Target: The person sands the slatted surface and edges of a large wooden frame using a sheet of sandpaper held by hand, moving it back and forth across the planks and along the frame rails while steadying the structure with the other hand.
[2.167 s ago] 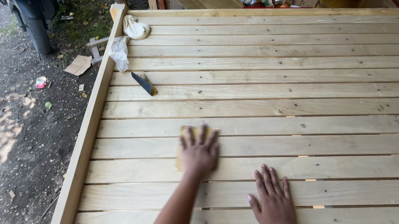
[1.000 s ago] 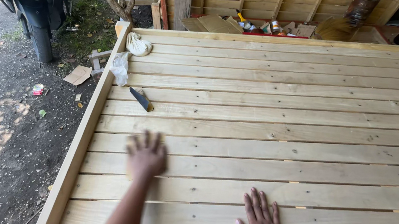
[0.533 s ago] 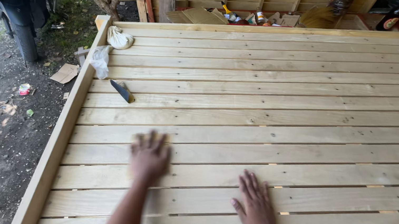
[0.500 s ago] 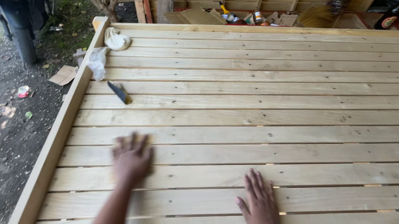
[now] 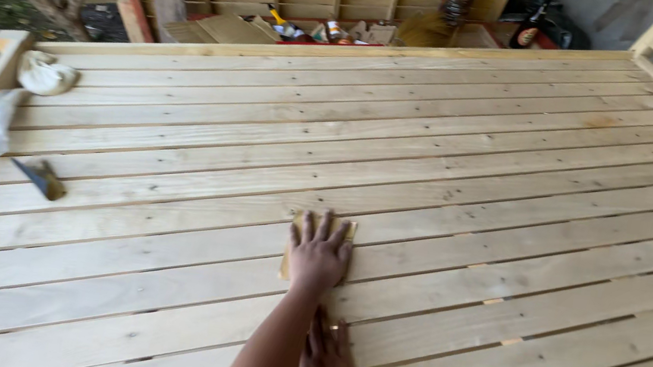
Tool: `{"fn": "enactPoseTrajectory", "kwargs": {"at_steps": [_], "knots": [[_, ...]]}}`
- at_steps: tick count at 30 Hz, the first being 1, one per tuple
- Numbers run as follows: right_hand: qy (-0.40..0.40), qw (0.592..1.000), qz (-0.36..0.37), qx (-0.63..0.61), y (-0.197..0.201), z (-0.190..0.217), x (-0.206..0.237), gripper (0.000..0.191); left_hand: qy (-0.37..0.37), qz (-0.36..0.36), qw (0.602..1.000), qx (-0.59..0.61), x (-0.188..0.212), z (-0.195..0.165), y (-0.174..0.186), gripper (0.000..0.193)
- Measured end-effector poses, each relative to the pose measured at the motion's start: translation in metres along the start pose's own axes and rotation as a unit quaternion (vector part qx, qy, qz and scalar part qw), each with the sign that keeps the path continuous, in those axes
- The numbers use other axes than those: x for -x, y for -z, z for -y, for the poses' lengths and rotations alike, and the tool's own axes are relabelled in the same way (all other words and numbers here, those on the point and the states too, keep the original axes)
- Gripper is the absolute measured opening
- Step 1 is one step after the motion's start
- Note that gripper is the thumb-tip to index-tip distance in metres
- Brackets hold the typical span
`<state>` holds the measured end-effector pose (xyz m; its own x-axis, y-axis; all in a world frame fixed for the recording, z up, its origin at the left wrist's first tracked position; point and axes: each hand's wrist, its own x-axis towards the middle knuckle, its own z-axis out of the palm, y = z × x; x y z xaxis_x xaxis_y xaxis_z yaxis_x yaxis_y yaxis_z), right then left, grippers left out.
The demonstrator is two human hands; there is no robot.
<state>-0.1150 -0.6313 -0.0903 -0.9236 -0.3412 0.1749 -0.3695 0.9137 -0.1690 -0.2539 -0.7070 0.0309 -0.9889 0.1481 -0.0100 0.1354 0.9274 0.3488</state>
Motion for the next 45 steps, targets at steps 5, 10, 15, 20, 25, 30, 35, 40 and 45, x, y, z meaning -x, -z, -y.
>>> {"fn": "enactPoseTrajectory", "kwargs": {"at_steps": [5,10,15,20,25,30,35,40,45], "knots": [[0.013,0.998,-0.053,-0.024,-0.003,-0.010,0.012,0.079,-0.093,0.022,0.995,0.005,-0.012,-0.022,-0.008,0.059],[0.042,0.996,-0.081,0.013,-0.004,-0.005,0.015,0.079,0.074,-0.007,0.997,-0.018,0.037,0.103,0.017,0.060],[0.030,0.995,-0.095,0.010,0.003,-0.001,0.008,0.082,0.234,-0.033,0.970,-0.050,0.076,0.187,0.040,0.062],[0.031,0.994,-0.103,0.001,0.001,-0.006,0.008,0.081,0.088,0.043,0.992,-0.083,0.028,0.086,0.010,0.062],[-0.008,0.991,-0.066,-0.112,-0.009,-0.016,0.012,0.082,-0.120,0.070,0.990,-0.035,-0.008,-0.053,-0.026,0.060],[-0.036,0.987,-0.084,-0.131,-0.011,-0.015,0.013,0.069,-0.149,0.051,0.987,0.015,0.002,-0.038,-0.040,0.056],[0.012,0.995,-0.041,-0.089,-0.002,-0.012,0.015,0.050,-0.029,0.027,0.998,-0.049,0.054,0.100,-0.016,0.054],[-0.012,0.991,-0.102,-0.088,0.001,-0.009,0.011,0.063,0.116,-0.011,0.985,-0.127,0.106,0.185,0.015,0.056],[-0.019,0.986,-0.122,-0.110,-0.005,-0.014,0.011,0.067,-0.012,0.123,0.985,-0.117,0.074,0.094,-0.018,0.058]]}}
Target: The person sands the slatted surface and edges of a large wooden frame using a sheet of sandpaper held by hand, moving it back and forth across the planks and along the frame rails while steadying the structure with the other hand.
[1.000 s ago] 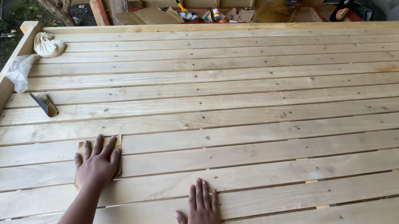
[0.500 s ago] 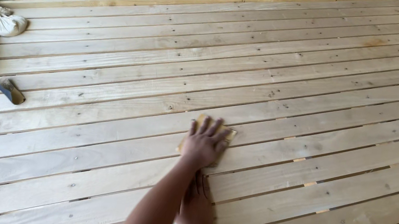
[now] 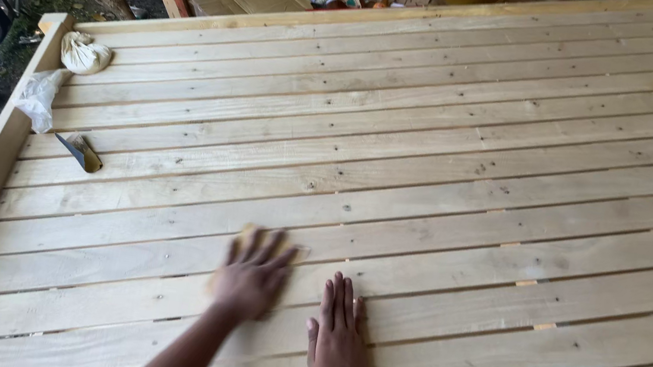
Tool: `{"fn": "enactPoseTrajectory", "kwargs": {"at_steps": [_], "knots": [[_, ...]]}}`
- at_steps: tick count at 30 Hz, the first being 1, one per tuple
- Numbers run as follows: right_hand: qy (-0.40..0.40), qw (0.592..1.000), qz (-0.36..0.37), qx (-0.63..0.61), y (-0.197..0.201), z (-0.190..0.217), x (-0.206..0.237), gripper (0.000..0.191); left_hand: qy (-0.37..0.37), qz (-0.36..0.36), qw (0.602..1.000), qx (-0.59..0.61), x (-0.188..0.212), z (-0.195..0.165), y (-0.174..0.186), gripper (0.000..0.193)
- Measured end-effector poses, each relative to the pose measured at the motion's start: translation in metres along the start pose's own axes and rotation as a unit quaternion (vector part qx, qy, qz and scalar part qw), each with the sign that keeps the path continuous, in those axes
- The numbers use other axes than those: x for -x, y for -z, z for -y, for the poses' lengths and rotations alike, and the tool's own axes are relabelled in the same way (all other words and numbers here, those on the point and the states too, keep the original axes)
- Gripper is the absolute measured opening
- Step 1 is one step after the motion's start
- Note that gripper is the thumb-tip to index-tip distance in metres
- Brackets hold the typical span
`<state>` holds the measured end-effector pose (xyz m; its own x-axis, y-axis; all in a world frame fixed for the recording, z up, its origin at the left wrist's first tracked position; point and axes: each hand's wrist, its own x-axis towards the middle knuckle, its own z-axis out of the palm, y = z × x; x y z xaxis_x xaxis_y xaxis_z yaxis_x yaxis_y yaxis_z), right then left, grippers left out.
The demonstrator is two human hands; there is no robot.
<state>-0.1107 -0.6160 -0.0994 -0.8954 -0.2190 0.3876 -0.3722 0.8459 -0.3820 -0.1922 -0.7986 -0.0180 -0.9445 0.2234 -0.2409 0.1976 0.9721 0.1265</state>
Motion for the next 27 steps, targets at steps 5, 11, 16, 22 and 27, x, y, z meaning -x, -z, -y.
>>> {"fn": "enactPoseTrajectory", "kwargs": {"at_steps": [5,11,16,22,27], "knots": [[-0.041,0.994,-0.083,-0.055,0.000,-0.002,0.005,0.063,-0.223,-0.091,0.970,-0.010,-0.030,-0.111,-0.007,0.062],[-0.004,0.997,-0.054,-0.058,0.000,-0.002,0.009,0.065,-0.094,-0.057,0.994,0.011,0.035,-0.027,-0.033,0.064],[0.014,0.999,-0.017,-0.036,0.000,-0.002,0.004,0.065,0.082,-0.082,0.993,0.022,0.100,0.090,-0.040,0.053],[0.036,0.999,-0.011,-0.029,0.009,0.002,-0.001,0.063,0.030,-0.010,0.998,0.046,0.061,0.003,-0.027,0.054],[0.023,0.995,-0.076,-0.068,0.012,0.010,-0.002,0.062,-0.174,-0.087,0.980,0.044,0.019,-0.101,-0.012,0.052]]}}
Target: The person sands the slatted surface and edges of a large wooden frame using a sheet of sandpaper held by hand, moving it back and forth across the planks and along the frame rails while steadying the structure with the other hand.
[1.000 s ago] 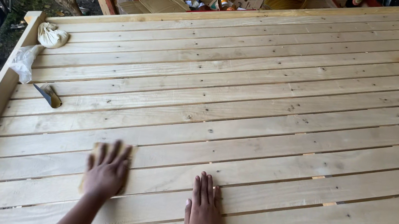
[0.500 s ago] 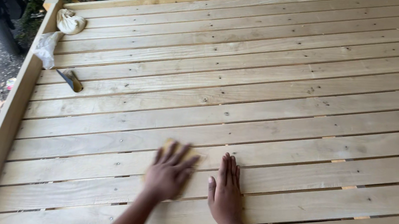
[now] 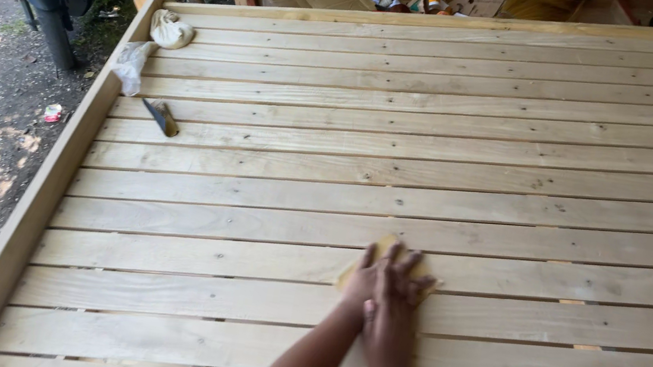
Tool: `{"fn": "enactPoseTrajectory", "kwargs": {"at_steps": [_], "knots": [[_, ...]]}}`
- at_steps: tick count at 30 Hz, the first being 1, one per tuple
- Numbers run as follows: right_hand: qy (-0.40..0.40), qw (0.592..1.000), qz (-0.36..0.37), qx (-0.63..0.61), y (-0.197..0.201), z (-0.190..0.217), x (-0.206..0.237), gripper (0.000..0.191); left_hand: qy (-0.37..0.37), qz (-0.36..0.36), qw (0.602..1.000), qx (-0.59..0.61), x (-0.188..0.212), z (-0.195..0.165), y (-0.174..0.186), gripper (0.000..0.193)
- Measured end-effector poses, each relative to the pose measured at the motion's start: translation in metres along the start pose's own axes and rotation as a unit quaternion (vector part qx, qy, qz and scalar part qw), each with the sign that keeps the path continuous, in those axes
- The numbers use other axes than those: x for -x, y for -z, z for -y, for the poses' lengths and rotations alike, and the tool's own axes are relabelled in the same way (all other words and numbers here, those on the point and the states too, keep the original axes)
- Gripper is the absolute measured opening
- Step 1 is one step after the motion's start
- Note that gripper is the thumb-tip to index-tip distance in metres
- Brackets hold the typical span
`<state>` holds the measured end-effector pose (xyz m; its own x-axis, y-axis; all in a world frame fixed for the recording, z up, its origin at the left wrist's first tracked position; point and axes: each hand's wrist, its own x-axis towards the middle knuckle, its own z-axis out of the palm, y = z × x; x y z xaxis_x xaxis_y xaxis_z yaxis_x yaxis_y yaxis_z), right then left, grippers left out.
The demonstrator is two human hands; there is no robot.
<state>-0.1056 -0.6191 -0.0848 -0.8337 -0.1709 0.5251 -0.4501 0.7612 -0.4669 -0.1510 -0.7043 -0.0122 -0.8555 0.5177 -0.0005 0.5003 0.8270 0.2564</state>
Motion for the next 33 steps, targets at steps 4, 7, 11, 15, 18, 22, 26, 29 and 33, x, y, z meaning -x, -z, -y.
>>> {"fn": "enactPoseTrajectory", "kwargs": {"at_steps": [4,7,11,15,18,22,26,29,33], "knots": [[0.012,1.000,0.006,0.024,-0.003,0.019,0.003,0.061,0.016,-0.080,0.997,0.013,0.031,0.015,0.006,0.054],[0.030,0.998,0.020,0.042,-0.003,0.036,0.007,0.062,0.138,-0.038,0.988,0.059,0.101,0.082,0.017,0.051],[0.003,0.995,0.031,0.099,-0.009,0.065,0.007,0.061,0.279,-0.011,0.960,0.013,0.238,0.205,0.048,0.053],[-0.040,0.993,0.034,0.108,-0.040,0.119,0.012,0.064,0.435,-0.059,0.899,-0.015,0.346,0.295,0.068,0.053],[-0.019,0.990,0.082,0.113,-0.074,0.175,0.020,0.065,0.501,-0.094,0.860,-0.016,0.355,0.303,0.068,0.055],[-0.011,0.965,0.172,0.199,-0.095,0.217,0.018,0.065,0.390,0.001,0.921,-0.001,0.294,0.248,0.060,0.059],[0.007,0.953,0.181,0.244,-0.102,0.222,0.013,0.063,0.227,-0.009,0.971,0.077,0.237,0.191,0.055,0.056],[-0.001,0.946,0.187,0.263,-0.108,0.221,0.015,0.062,0.150,-0.008,0.987,0.060,0.241,0.202,0.054,0.055],[0.032,0.960,0.138,0.242,-0.113,0.225,0.016,0.059,0.258,0.000,0.965,0.039,0.310,0.290,0.076,0.056]]}}
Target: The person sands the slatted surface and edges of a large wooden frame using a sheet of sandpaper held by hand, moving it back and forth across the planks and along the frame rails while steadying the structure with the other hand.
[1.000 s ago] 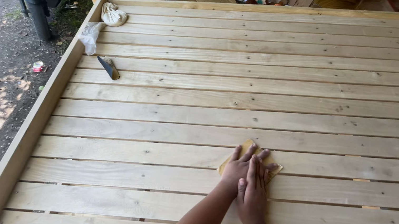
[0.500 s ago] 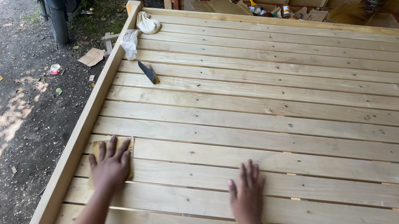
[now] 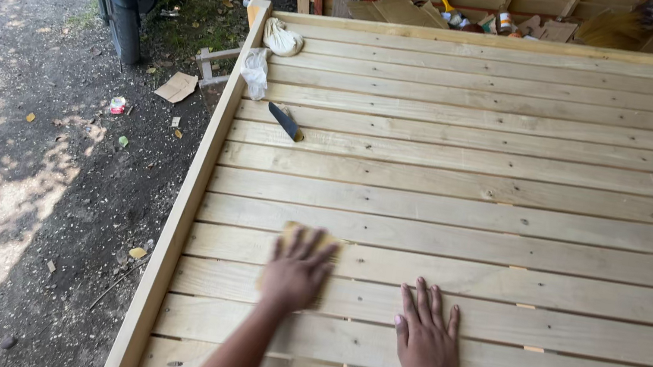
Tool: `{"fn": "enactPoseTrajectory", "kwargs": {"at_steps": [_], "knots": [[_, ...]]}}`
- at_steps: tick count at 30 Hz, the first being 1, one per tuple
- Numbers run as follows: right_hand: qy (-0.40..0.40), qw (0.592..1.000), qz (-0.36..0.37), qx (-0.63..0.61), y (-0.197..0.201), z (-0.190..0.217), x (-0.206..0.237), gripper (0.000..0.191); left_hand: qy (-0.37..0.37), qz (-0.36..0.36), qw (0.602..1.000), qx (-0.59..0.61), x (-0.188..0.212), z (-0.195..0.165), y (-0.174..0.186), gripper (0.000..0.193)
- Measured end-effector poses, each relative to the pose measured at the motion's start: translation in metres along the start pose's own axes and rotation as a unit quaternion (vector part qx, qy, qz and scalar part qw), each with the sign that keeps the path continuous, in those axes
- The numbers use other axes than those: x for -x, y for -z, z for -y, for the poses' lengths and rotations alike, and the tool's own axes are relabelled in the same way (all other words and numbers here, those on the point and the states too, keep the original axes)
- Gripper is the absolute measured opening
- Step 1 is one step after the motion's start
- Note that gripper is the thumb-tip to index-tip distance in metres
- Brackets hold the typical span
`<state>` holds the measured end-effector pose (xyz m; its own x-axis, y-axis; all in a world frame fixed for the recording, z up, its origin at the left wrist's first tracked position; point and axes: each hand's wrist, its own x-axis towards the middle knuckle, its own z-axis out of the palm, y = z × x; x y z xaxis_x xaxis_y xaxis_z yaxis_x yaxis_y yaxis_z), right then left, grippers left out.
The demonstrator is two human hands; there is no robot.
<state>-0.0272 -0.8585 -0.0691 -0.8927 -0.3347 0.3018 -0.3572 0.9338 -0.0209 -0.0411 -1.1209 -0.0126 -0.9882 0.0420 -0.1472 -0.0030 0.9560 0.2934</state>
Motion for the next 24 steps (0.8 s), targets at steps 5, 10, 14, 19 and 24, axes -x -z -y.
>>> {"fn": "enactPoseTrajectory", "kwargs": {"at_steps": [5,10,14,19,24], "knots": [[0.001,0.999,-0.035,0.011,-0.002,0.004,-0.003,0.059,0.235,-0.078,0.969,-0.001,0.006,0.090,0.033,0.057],[0.004,0.999,-0.041,0.010,-0.003,0.001,-0.002,0.059,0.116,-0.056,0.992,0.005,-0.036,-0.027,0.005,0.061],[-0.008,1.000,-0.006,-0.017,-0.004,-0.001,0.000,0.064,-0.049,-0.010,0.997,0.052,-0.054,-0.118,-0.008,0.057],[0.001,1.000,-0.025,-0.006,-0.006,-0.001,0.002,0.058,-0.006,-0.071,0.996,0.044,-0.052,-0.051,0.010,0.058],[-0.006,1.000,-0.021,0.001,-0.009,-0.002,0.000,0.058,0.190,-0.092,0.977,-0.001,-0.043,0.076,0.042,0.059]]}}
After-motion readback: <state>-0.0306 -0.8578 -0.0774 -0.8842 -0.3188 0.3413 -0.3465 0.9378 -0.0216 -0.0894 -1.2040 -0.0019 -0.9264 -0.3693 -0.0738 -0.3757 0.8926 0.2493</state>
